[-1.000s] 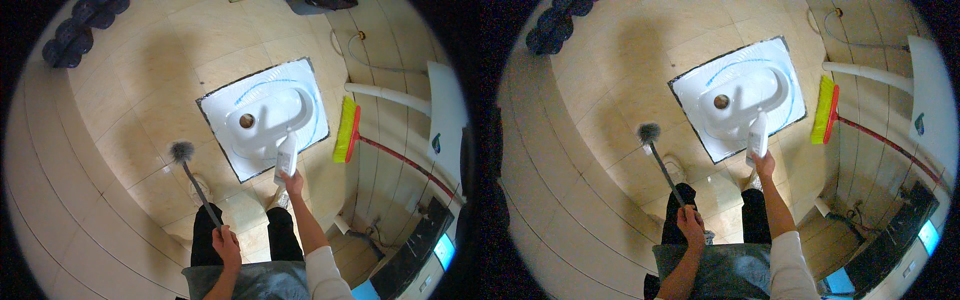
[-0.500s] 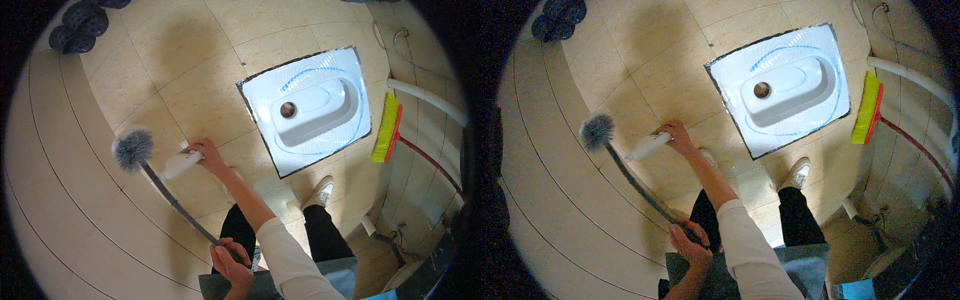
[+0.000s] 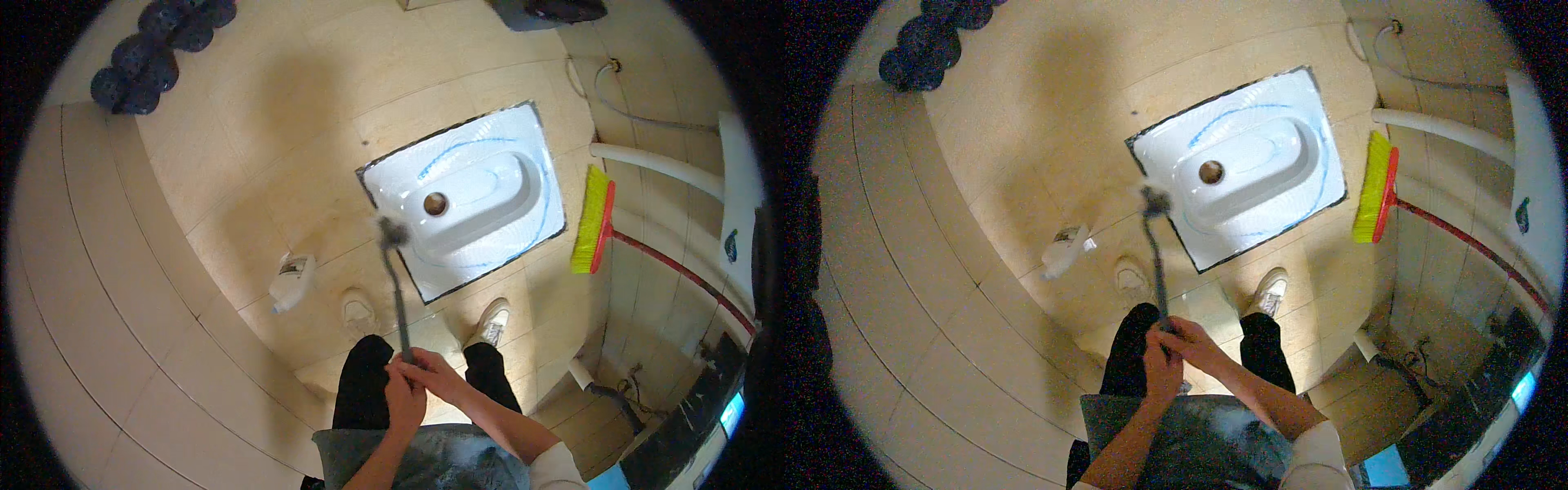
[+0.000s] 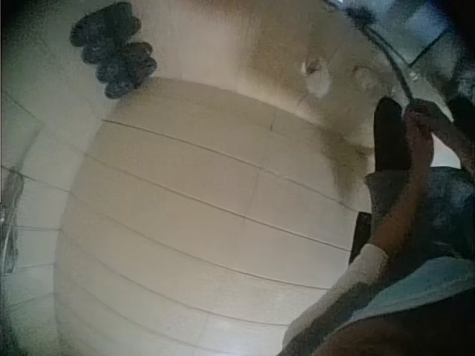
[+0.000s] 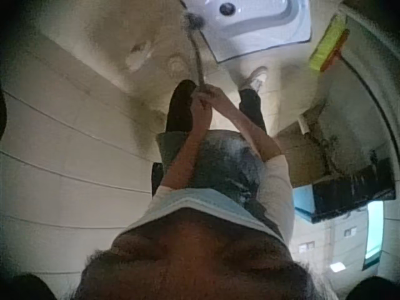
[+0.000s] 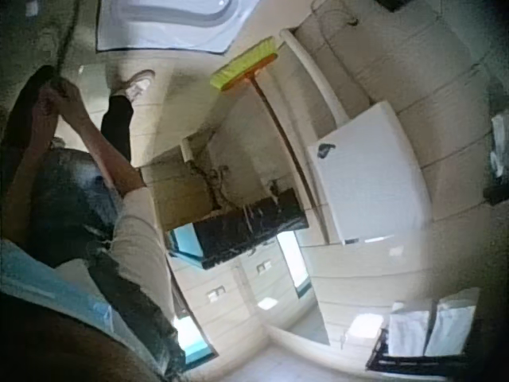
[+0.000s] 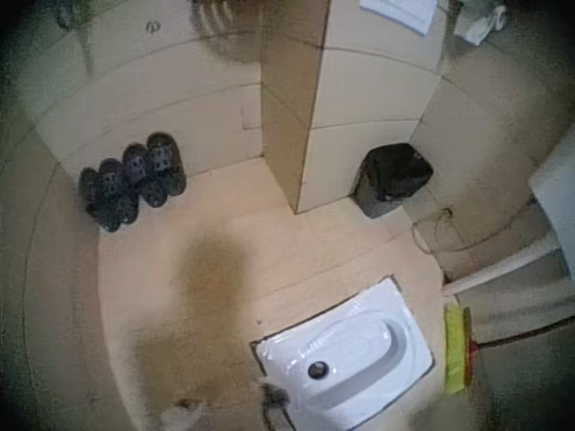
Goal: The person wipes the tiled floor with a cloth, collects trash bags, retrieves a toilet brush and cleaning liquid, then scrubs the sink and urinal in the bathroom.
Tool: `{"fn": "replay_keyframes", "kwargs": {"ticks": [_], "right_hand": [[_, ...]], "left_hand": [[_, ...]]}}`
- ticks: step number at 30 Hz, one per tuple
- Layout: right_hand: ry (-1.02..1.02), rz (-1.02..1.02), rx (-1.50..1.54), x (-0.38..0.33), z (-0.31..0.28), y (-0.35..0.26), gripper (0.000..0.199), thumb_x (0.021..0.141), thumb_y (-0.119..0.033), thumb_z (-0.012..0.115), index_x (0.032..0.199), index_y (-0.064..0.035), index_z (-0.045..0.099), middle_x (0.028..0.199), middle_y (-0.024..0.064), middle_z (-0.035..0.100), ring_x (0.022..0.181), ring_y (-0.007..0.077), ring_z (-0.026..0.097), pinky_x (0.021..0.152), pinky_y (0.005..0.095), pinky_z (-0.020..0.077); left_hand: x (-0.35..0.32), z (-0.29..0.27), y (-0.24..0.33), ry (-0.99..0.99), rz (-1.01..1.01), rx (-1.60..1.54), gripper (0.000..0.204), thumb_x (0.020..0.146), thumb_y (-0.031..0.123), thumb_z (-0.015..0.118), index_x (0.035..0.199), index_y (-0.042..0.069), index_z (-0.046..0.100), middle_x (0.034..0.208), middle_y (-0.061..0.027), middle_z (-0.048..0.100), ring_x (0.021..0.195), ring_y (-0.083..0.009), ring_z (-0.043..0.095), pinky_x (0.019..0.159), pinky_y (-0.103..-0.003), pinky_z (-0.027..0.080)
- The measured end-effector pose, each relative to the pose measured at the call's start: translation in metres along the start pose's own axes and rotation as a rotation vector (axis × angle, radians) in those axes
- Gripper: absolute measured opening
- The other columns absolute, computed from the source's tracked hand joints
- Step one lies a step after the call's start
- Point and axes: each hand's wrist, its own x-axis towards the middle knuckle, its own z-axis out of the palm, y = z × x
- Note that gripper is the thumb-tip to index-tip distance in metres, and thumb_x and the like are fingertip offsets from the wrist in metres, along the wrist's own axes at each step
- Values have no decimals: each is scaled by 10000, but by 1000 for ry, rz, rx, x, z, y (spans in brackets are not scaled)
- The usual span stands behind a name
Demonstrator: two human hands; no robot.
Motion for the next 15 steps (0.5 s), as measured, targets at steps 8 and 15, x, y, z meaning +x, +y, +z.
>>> {"fn": "replay_keyframes", "kwargs": {"ticks": [8,15], "right_hand": [[937,-494,-246,-15,-186,-110,414,919,-458,527,867,-47,538,547,21,502,359,107,432,342,260,343],[849,-536,-136,-26,-262,-163,468,801,-99,615,1224,68,504,608,27,564,392,82,455,369,218,372]], "left_hand": [[-8,42,11,-328,-183,-49,407,857,217,650,1181,11,513,863,-103,630,711,-172,611,646,-304,502],[-7,57,6,-327,-249,-33,275,861,193,641,1072,23,594,833,-119,657,717,-188,627,664,-303,506]]}}
